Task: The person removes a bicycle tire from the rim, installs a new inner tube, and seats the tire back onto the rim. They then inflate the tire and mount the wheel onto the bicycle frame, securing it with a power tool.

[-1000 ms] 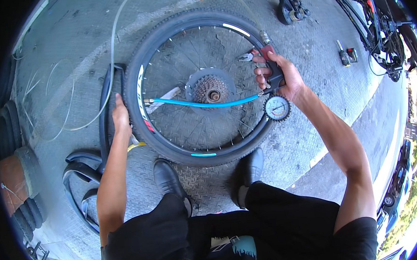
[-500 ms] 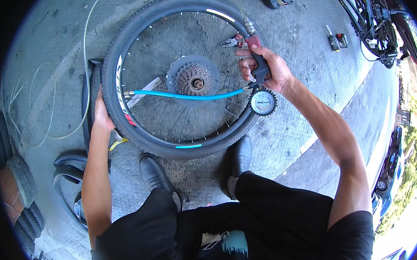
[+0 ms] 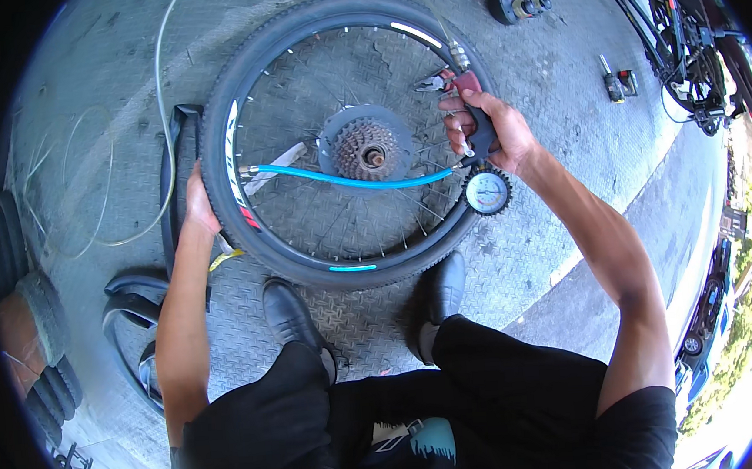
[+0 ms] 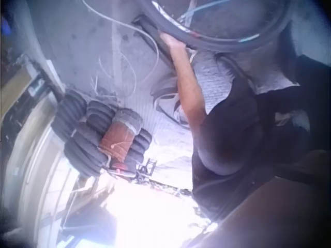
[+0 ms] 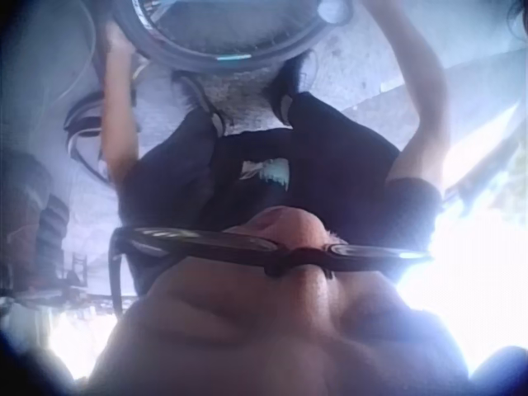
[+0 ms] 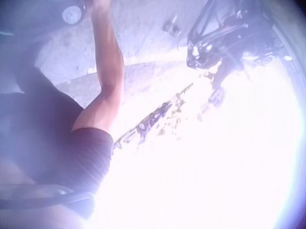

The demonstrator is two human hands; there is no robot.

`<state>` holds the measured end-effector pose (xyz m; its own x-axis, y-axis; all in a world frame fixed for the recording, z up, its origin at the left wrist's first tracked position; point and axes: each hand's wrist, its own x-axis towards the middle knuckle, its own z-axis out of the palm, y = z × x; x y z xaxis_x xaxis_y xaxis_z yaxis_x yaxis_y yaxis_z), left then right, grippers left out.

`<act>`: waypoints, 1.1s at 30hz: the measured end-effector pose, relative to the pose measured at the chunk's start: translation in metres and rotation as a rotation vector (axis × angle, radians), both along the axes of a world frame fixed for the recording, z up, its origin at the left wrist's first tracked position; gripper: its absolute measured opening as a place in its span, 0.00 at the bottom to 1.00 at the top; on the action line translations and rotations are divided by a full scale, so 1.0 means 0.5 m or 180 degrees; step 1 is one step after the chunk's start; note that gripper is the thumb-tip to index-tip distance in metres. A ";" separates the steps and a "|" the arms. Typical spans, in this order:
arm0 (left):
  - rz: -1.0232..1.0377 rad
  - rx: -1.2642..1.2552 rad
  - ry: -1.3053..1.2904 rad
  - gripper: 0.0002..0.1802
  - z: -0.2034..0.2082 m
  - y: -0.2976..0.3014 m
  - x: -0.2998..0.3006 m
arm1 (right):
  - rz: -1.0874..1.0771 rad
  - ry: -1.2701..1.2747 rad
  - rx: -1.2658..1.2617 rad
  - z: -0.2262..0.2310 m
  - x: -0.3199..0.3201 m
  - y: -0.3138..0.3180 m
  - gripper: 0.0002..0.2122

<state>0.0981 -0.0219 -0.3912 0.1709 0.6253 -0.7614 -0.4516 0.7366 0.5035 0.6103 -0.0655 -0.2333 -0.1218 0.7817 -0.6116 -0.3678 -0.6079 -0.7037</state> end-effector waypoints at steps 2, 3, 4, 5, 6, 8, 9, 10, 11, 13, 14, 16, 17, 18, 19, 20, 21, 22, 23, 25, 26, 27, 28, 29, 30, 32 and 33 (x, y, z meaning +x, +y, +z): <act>0.0196 -0.0011 0.0257 0.36 0.007 -0.003 0.010 | -0.0074 -0.0083 -0.0133 0.003 -0.001 -0.003 0.22; 0.0213 0.0054 0.0425 0.35 -0.002 0.002 0.003 | -0.0109 -0.0124 -0.0199 0.003 -0.004 0.000 0.22; 0.0153 0.0048 0.0354 0.35 0.000 0.002 0.006 | -0.0113 -0.0066 -0.0210 0.008 0.000 -0.002 0.22; 0.0094 0.0042 0.0283 0.35 0.005 0.001 0.009 | -0.0111 -0.0069 -0.0211 0.006 0.001 -0.002 0.22; 0.0103 0.0046 0.0209 0.35 0.001 0.001 0.002 | -0.0109 -0.0071 -0.0212 0.000 -0.001 0.000 0.21; 0.0157 0.0013 0.0306 0.36 0.014 0.000 0.018 | -0.0107 -0.0146 -0.0191 0.000 -0.001 0.000 0.21; 0.0142 0.0022 0.0315 0.36 0.019 -0.001 0.027 | -0.0099 -0.0160 -0.0193 0.000 0.004 0.000 0.21; 0.0186 0.0053 0.0293 0.36 0.013 0.000 0.021 | -0.0073 -0.0147 -0.0181 -0.001 0.002 0.005 0.21; 0.0230 0.0084 0.0271 0.36 0.008 0.002 0.015 | -0.0049 -0.0134 -0.0169 -0.001 0.001 0.007 0.20; 0.0194 0.0123 0.0315 0.36 0.002 0.001 0.011 | -0.0079 -0.0092 -0.0162 0.000 0.002 0.006 0.20; 0.0170 0.0140 0.0338 0.36 0.003 0.001 0.013 | -0.0081 -0.0068 -0.0160 -0.001 0.004 0.005 0.20; 0.0221 0.0070 0.0400 0.36 0.014 0.000 0.024 | -0.0080 -0.0061 -0.0157 -0.004 0.006 0.003 0.20; 0.0243 0.0034 0.0428 0.36 0.021 0.000 0.032 | -0.0077 -0.0080 -0.0158 -0.005 0.007 0.002 0.20; 0.0226 0.0055 0.0416 0.36 0.017 0.001 0.035 | -0.0075 -0.0100 -0.0159 -0.005 0.009 0.000 0.20; 0.0233 0.0090 0.0421 0.36 0.012 0.000 0.028 | -0.0077 -0.0096 -0.0159 -0.003 0.006 0.002 0.20; 0.0241 0.0125 0.0426 0.36 0.006 0.000 0.020 | -0.0079 -0.0092 -0.0159 0.000 0.005 0.003 0.20; 0.0220 0.0162 0.0371 0.36 0.001 0.000 0.012 | -0.0081 -0.0089 -0.0159 0.003 0.003 0.005 0.20; 0.0190 0.0192 0.0308 0.36 -0.003 0.000 0.009 | -0.0077 -0.0100 -0.0164 0.003 0.001 0.006 0.20; 0.0161 0.0222 0.0245 0.36 -0.006 0.001 0.004 | -0.0072 -0.0110 -0.0169 0.004 0.000 0.007 0.20; 0.0187 0.0234 0.0268 0.36 -0.006 0.000 0.007 | -0.0074 -0.0102 -0.0169 0.002 0.001 0.007 0.20; 0.0198 0.0236 0.0275 0.36 -0.002 -0.001 0.013 | -0.0080 -0.0084 -0.0163 0.000 0.004 0.006 0.20; 0.0194 0.0206 0.0272 0.36 0.001 -0.001 0.020 | -0.0087 -0.0066 -0.0158 -0.002 0.007 0.005 0.20; 0.0191 0.0181 0.0276 0.36 0.003 -0.001 0.022 | -0.0086 -0.0080 -0.0167 -0.001 0.006 0.005 0.20; 0.0189 0.0156 0.0279 0.36 0.005 -0.001 0.023 | -0.0086 -0.0095 -0.0177 0.001 0.005 0.005 0.19; 0.0148 0.0175 0.0255 0.36 0.005 0.000 0.021 | -0.0087 -0.0111 -0.0187 0.001 0.005 0.005 0.19; 0.0079 0.0222 0.0202 0.35 -0.005 0.001 0.008 | -0.0036 -0.0076 -0.0151 -0.007 0.011 0.006 0.19; 0.0095 0.0252 0.0201 0.35 -0.011 0.002 0.003 | -0.0012 -0.0059 -0.0132 -0.010 0.013 0.007 0.19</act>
